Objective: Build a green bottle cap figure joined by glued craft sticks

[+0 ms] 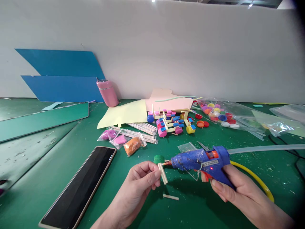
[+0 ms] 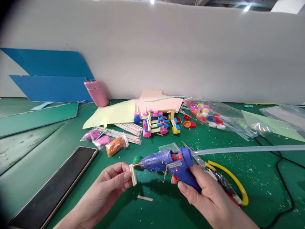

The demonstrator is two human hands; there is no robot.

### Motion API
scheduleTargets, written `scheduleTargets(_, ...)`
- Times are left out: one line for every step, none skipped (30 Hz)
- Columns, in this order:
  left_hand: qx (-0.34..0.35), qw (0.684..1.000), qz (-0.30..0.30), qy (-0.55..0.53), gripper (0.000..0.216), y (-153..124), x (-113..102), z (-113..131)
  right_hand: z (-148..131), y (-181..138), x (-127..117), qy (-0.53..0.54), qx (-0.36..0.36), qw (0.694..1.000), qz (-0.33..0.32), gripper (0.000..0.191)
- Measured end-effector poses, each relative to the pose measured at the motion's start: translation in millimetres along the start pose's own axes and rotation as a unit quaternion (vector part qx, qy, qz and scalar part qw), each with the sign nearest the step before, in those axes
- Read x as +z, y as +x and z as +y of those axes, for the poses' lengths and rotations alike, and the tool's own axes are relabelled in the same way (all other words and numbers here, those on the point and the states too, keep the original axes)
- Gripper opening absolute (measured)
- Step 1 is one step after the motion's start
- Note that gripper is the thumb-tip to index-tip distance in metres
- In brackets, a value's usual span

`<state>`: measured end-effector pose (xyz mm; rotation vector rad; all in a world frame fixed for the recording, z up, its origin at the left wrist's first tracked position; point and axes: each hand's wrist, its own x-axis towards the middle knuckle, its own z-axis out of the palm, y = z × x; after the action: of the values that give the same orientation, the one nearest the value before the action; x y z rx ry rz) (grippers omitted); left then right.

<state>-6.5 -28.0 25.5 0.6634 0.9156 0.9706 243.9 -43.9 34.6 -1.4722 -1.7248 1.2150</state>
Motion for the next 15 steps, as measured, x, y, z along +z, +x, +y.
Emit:
scheduleTargets(0.0, 1.0, 0.001, 0.0, 0.016, 0.1, 0.0, 0.0, -0.2, 0.3, -0.1, 0.0, -0.001, 1.0, 0.0, 0.024)
scheduleTargets(0.0, 1.0, 0.001, 0.0, 0.016, 0.2, 0.0, 0.1, -0.9, 0.4, 0.2, 0.001, 0.0, 1.0, 0.006, 0.024)
scheduleTargets(0.0, 1.0, 0.0, -0.001, 0.016, 0.3, 0.0, 0.1, -2.1, 0.5, 0.9, 0.003, 0.001, 1.0, 0.017, 0.024)
scheduleTargets(-0.001, 1.0, 0.0, -0.002, 0.016, 0.4, -0.1, 0.1, -3.5, 0.4, 1.7, 0.005, 0.001, 1.0, 0.029, 0.024)
scheduleTargets(-0.002, 1.0, -0.001, -0.003, 0.016, 0.5, -0.1, 0.1, -4.8, 0.3, 2.6, 0.007, -0.001, 0.999, 0.037, 0.024)
scheduleTargets(-0.003, 1.0, -0.001, -0.003, 0.015, 0.5, -0.3, 0.0, -5.9, 0.1, 3.3, 0.009, -0.004, 0.999, 0.039, 0.024)
scheduleTargets(-0.003, 1.0, 0.0, -0.002, 0.015, 0.4, -0.4, -0.2, -6.5, -0.1, 3.9, 0.01, -0.007, 0.999, 0.039, 0.025)
scheduleTargets(-0.002, 1.0, 0.0, -0.001, 0.015, 0.3, -0.7, -0.3, -6.7, -0.3, 4.3, 0.01, -0.008, 0.999, 0.04, 0.025)
scheduleTargets(-0.001, 1.0, 0.0, 0.0, 0.015, 0.1, -0.9, -0.4, -6.5, -0.5, 4.4, 0.01, -0.008, 0.999, 0.04, 0.025)
scheduleTargets(0.002, 1.0, -0.001, 0.001, 0.015, 0.1, -1.1, -0.4, -6.1, -0.7, 4.4, 0.012, -0.008, 0.999, 0.04, 0.024)
scheduleTargets(0.004, 1.0, -0.003, 0.001, 0.014, 0.1, -1.2, -0.4, -5.6, -0.8, 4.3, 0.014, -0.006, 0.999, 0.039, 0.025)
scheduleTargets(0.007, 1.0, -0.006, 0.001, 0.014, 0.2, -1.2, -0.2, -5.2, -1.0, 4.2, 0.017, -0.004, 0.999, 0.037, 0.025)
scheduleTargets(0.008, 1.0, -0.007, 0.001, 0.014, 0.5, -1.2, 0.1, -5.0, -1.1, 4.1, 0.021, -0.002, 0.999, 0.034, 0.026)
scheduleTargets(0.009, 1.0, -0.007, 0.001, 0.014, 0.7, -1.2, 0.4, -5.0, -1.1, 3.9, 0.024, -0.001, 0.999, 0.029, 0.026)
scheduleTargets(0.009, 1.0, -0.007, 0.001, 0.014, 1.0, -1.1, 0.7, -5.2, -1.2, 3.9, 0.026, 0.001, 0.999, 0.025, 0.027)
